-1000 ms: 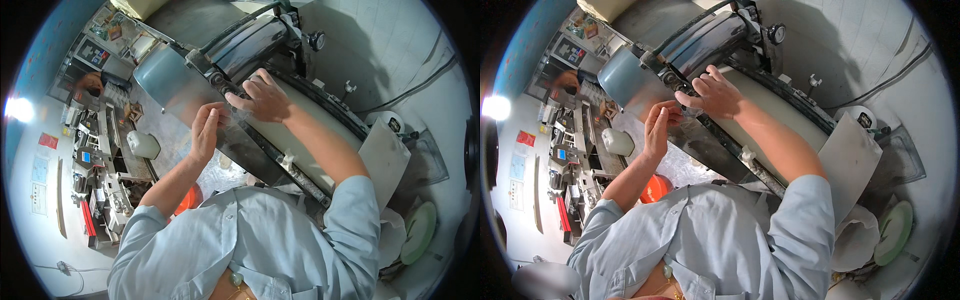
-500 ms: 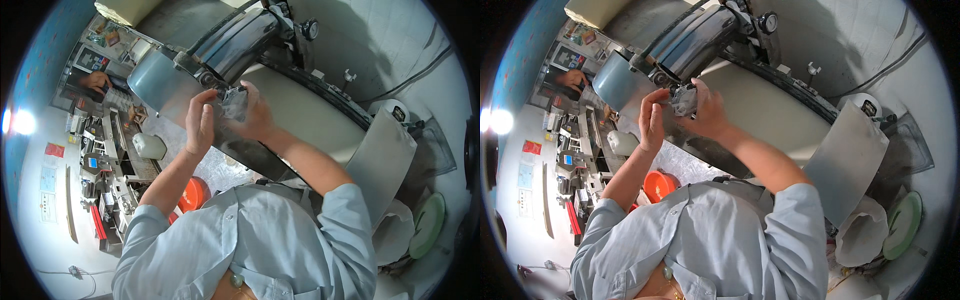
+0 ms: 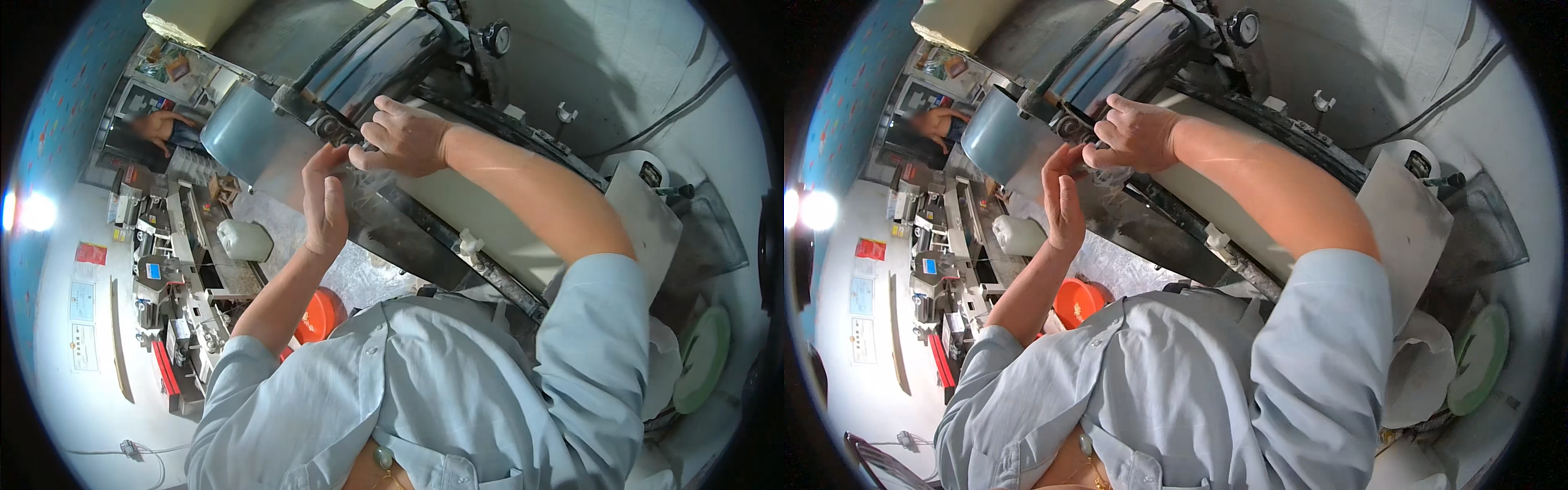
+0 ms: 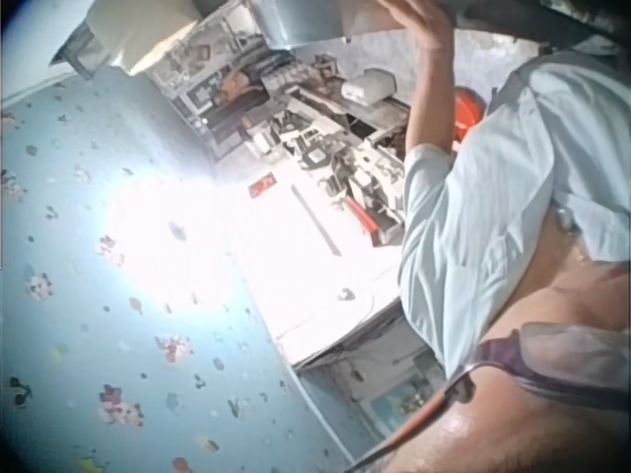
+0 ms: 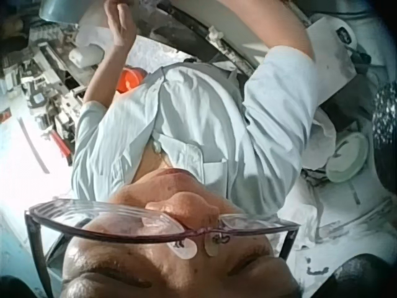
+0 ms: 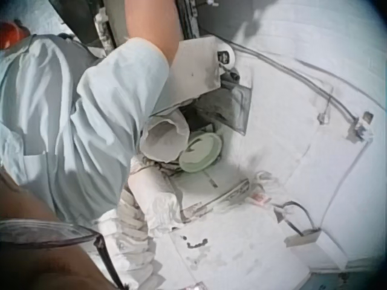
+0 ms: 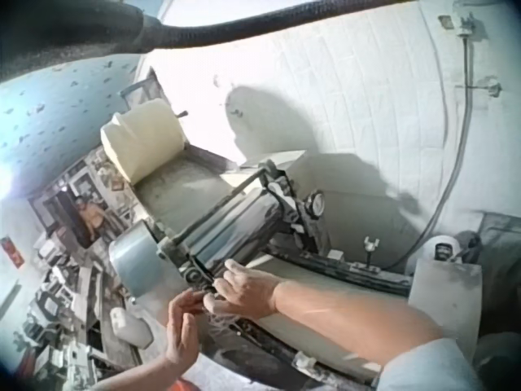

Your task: The person operates a dough sheeter, feeding a large sheet of dough through the rollers and adjusting the machine settings. They repeatedly fold and pass the dough through the machine, occasionally adding flour to prevent sticking. A second person is visible in the background.

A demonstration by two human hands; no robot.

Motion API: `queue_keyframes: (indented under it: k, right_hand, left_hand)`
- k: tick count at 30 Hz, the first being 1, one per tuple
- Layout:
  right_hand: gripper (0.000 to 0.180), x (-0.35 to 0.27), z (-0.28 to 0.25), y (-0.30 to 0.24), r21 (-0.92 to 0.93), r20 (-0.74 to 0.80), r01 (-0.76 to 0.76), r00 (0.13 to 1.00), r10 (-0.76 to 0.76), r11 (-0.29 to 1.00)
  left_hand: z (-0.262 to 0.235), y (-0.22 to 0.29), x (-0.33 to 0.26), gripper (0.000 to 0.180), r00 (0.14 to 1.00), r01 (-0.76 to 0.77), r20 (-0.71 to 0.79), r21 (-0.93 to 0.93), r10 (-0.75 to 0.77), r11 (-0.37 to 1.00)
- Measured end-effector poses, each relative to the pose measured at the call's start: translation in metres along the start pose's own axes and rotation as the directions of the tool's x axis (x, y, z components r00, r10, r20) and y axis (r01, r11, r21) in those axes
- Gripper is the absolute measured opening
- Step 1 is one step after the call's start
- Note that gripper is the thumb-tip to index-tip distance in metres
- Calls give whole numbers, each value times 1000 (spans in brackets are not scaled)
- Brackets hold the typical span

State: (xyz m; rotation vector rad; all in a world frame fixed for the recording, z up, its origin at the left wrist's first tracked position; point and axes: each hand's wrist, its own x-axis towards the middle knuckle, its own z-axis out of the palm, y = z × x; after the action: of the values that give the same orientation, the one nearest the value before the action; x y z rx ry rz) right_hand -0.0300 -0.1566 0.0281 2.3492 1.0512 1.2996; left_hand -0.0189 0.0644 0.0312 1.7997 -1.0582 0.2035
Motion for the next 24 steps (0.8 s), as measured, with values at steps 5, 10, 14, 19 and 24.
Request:
queue_keyframes:
  k: [5,10,14,19,24]
  right_hand:
    - [54,-3,11,-41,408,10,-573,781,624,711]
    - [73,13,19,-89,553,-2,-785,333,943,279]
    - [85,-10,4,-75,564,-10,-670,579,815,483]
    - [65,-18,3,-27,272,-60,-404,899,435,873]
    - [48,-10,11,-9,116,-139,-202,966,217,972]
  left_hand:
    - [10,6,13,53,998,-45,46,-25,46,999]
    - [15,3,21,53,995,9,103,-74,-2,997]
    - [11,-5,20,58,996,14,92,-56,-9,998]
    - [15,-2,14,61,999,8,53,-79,-4,997]
    - [21,-6,14,63,995,-68,66,-157,79,985]
